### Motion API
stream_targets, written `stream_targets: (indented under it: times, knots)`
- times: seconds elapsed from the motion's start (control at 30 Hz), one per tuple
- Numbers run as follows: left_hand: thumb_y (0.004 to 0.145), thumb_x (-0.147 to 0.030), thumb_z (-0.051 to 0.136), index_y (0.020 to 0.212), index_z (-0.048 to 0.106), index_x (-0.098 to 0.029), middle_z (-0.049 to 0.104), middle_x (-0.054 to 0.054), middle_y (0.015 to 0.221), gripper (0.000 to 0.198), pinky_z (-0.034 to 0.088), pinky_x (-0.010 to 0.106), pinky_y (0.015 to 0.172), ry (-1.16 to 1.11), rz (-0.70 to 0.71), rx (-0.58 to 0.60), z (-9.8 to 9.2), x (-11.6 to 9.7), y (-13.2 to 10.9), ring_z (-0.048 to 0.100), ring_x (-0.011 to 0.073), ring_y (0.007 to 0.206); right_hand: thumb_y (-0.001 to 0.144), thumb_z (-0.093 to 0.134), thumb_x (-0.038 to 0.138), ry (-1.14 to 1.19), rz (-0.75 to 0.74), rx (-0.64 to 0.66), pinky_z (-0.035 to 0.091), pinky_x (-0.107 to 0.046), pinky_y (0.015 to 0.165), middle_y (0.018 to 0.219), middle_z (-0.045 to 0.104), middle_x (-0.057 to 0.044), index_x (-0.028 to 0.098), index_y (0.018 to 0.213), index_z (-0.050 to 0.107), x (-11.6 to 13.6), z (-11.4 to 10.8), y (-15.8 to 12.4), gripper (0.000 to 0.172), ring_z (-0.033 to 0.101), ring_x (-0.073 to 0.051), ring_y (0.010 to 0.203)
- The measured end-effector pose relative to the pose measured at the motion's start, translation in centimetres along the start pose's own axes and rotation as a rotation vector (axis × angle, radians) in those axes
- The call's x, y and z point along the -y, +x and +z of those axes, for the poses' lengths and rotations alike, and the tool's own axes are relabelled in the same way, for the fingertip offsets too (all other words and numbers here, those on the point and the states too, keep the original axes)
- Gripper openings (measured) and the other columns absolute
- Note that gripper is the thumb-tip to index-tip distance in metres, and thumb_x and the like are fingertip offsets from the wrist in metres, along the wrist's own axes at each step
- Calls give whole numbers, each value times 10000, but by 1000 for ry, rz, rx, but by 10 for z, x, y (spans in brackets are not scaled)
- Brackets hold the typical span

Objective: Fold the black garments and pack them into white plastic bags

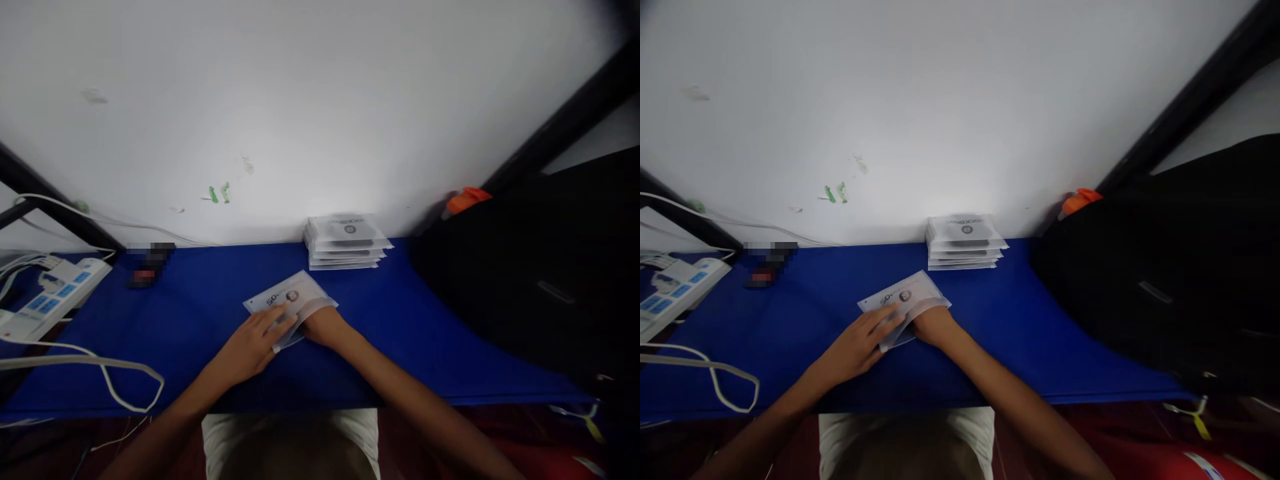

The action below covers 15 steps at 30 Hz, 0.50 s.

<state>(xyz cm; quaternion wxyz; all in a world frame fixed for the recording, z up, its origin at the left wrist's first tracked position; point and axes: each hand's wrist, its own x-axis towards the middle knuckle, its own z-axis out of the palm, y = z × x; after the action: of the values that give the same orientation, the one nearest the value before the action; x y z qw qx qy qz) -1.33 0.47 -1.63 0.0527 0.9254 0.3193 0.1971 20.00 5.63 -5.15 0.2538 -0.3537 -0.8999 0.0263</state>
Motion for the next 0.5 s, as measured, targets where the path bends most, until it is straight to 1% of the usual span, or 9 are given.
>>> stream_targets:
  times: [0.07,0.1,0.13,0.2,0.3,0.37,0.43,0.5]
  knots:
    - [924,-93,470,1248,568,-196,617,122,1286,353,515,427,959,-28,5,-144,2,5,-8,568,238,1214,896,617,275,42,-51,108,534,-361,893,1186,647,-81,184,1168,633,-3,-5,-1,287,629,-234,1052]
    - [933,-86,464,1142,620,-192,666,104,1190,282,532,415,932,-45,20,-202,3,6,-10,606,224,1151,865,626,226,67,-70,177,523,-354,920,1196,654,-92,179,1174,638,-3,-7,-1,312,621,-245,1089]
    - [938,-89,467,1058,647,-191,689,89,1123,239,542,409,913,-61,37,-243,5,6,-11,627,216,1107,838,621,180,92,-81,233,506,-359,955,1214,653,-107,170,1186,636,-2,-8,0,348,605,-256,1133]
    - [944,-109,478,979,665,-193,699,76,1081,208,551,413,895,-74,47,-277,7,4,-11,642,213,1068,821,584,116,132,-96,308,457,-401,1023,1259,634,-135,144,1217,618,1,-9,3,398,560,-274,1211]
    - [939,-128,501,951,672,-193,702,70,1040,183,553,407,862,-57,43,-271,8,-1,-9,649,215,1021,816,539,74,144,-84,317,433,-437,1042,1240,642,-159,118,1219,610,5,-10,9,412,550,-286,1225]
    - [926,-109,512,951,671,-186,703,63,972,178,547,380,818,-40,57,-269,6,-3,-9,649,207,963,800,561,96,150,-65,310,440,-446,1030,1200,655,-170,106,1199,615,4,-15,11,402,551,-298,1219]
    - [913,-79,508,955,671,-184,696,53,906,198,530,356,786,-22,60,-294,3,-4,-10,643,195,911,794,596,157,162,-71,297,479,-442,978,1129,675,-172,99,1165,623,3,-23,9,377,590,-302,1151]
    - [903,-66,506,960,672,-188,687,51,883,215,516,347,778,-9,39,-336,0,-4,-12,636,188,887,818,602,222,175,-135,226,515,-429,916,1077,685,-162,102,1161,617,4,-32,4,364,629,-283,1058]
